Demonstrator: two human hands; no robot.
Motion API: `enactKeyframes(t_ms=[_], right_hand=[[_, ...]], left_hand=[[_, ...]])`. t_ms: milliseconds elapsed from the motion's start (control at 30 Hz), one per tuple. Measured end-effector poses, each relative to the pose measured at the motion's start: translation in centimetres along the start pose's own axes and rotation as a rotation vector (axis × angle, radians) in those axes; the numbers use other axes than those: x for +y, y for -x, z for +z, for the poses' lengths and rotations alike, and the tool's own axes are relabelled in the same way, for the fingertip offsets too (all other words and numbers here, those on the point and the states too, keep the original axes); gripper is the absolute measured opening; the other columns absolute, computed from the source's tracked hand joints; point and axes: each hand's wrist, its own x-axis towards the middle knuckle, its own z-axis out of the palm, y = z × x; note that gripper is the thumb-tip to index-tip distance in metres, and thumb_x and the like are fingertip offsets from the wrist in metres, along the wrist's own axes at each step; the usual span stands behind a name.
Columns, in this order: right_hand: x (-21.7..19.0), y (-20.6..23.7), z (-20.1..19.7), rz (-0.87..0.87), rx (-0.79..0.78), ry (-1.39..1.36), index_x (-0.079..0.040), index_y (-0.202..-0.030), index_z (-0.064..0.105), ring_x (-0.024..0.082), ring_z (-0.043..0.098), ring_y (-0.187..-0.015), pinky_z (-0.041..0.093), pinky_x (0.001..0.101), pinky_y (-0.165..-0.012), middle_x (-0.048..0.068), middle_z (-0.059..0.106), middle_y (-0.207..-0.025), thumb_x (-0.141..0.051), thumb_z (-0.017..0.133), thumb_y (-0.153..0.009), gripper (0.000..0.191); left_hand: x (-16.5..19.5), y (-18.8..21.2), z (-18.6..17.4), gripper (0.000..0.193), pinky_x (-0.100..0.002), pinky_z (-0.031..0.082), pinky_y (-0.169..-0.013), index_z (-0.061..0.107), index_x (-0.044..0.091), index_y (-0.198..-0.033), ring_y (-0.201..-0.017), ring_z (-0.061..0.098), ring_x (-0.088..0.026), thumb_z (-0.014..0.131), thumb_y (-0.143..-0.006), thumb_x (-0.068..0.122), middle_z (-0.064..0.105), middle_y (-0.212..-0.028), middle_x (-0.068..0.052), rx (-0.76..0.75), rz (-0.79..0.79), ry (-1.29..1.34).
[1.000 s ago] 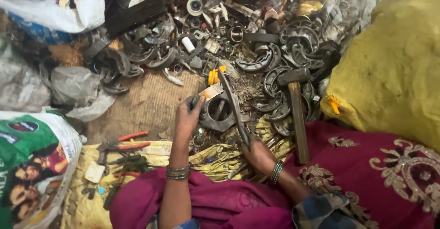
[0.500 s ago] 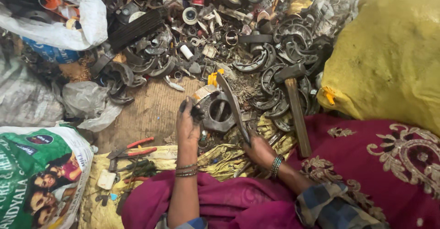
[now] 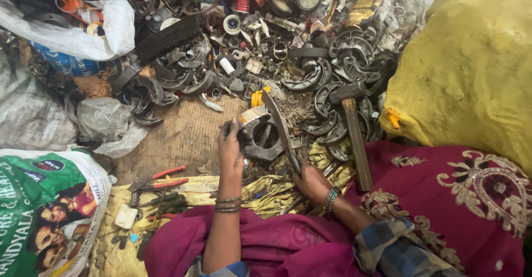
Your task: The person sits on the floor and uses a hammer and chisel to shape and separate metal parts. They repeatedly strike the metal piece held in their left hand with a hammer in their right hand, occasionally adjusting the piece's position.
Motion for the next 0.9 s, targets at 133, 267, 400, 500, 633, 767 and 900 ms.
enactKeyframes(t_ms=[133, 267, 400, 500, 633, 767, 900], right_hand=[[1.2, -0.7, 1.1, 0.056, -0.056, 0.014, -0.003, -0.129, 0.053, 0.025, 0.067, -0.058, 0.055, 0.041, -0.051, 0.014, 0.07, -0.075, -0.03, 0.063, -0.095, 0.045], [2.0, -1.5, 2.1, 0.045, -0.066, -0.015, -0.004, -0.127, 0.055, 0.023, 0.066, -0.055, 0.054, 0.0394, -0.048, 0.013, 0.071, -0.074, -0.029, 0.06, -0.097, 0.04], [1.0, -1.2, 1.7, 0.035, -0.043, -0.05, -0.004, -0.135, 0.048, 0.024, 0.058, -0.05, 0.047, 0.0416, -0.042, 0.01, 0.065, -0.067, -0.031, 0.051, -0.105, 0.04], [-0.7, 0.2, 0.1, 0.036, -0.032, -0.048, -0.004, -0.132, 0.047, 0.02, 0.057, -0.047, 0.048, 0.0383, -0.041, 0.007, 0.061, -0.061, -0.029, 0.05, -0.106, 0.037], [-2.9, 2.4, -2.0, -0.231, 0.28, -0.102, -0.001, -0.131, 0.045, 0.021, 0.059, -0.043, 0.05, 0.0377, -0.036, 0.006, 0.06, -0.059, -0.022, 0.051, -0.1, 0.038], [-2.8, 2.6, -2.3, -0.507, 0.545, -0.099, 0.001, -0.126, 0.045, 0.027, 0.059, -0.046, 0.048, 0.0424, -0.041, 0.011, 0.059, -0.062, -0.019, 0.054, -0.1, 0.034], [-2.4, 1.3, -1.9, 0.006, 0.095, -0.042, 0.0, -0.118, 0.052, 0.025, 0.064, -0.051, 0.054, 0.0402, -0.043, 0.01, 0.062, -0.063, -0.02, 0.043, -0.106, 0.025]], left_hand=[[-0.5, -0.1, -0.2, 0.027, -0.028, 0.055, -0.076, 0.069, 0.001, -0.114, -0.088, 0.067, -0.014, 0.073, -0.101, 0.024, 0.071, -0.102, -0.006, -0.045, 0.099, -0.017], [0.2, 0.3, -0.1, 0.022, -0.032, 0.054, -0.065, 0.067, 0.005, -0.106, -0.076, 0.065, -0.017, 0.072, -0.096, 0.023, 0.07, -0.092, -0.005, -0.017, 0.021, 0.014], [1.1, 1.0, 1.0, 0.023, -0.024, 0.053, -0.075, 0.071, 0.003, -0.108, -0.085, 0.066, -0.009, 0.07, -0.099, 0.025, 0.072, -0.096, -0.001, -0.002, 0.13, -0.12], [2.1, 2.3, 2.0, 0.024, -0.025, 0.05, -0.074, 0.072, 0.002, -0.107, -0.084, 0.061, -0.009, 0.071, -0.102, 0.026, 0.069, -0.095, -0.002, -0.053, 0.213, -0.219], [3.2, 4.5, 3.2, 0.024, -0.03, 0.048, -0.063, 0.071, 0.005, -0.105, -0.073, 0.061, -0.014, 0.069, -0.097, 0.027, 0.07, -0.09, -0.003, -0.016, 0.003, -0.219], [3.7, 4.7, 3.6, 0.024, -0.029, 0.051, -0.06, 0.071, 0.005, -0.106, -0.069, 0.062, -0.013, 0.068, -0.097, 0.027, 0.071, -0.087, -0.003, 0.008, -0.055, -0.225], [2.2, 3.8, 3.4, 0.023, -0.029, 0.048, -0.061, 0.071, 0.001, -0.104, -0.072, 0.059, -0.01, 0.07, -0.098, 0.024, 0.068, -0.086, -0.002, -0.022, 0.092, -0.263]])
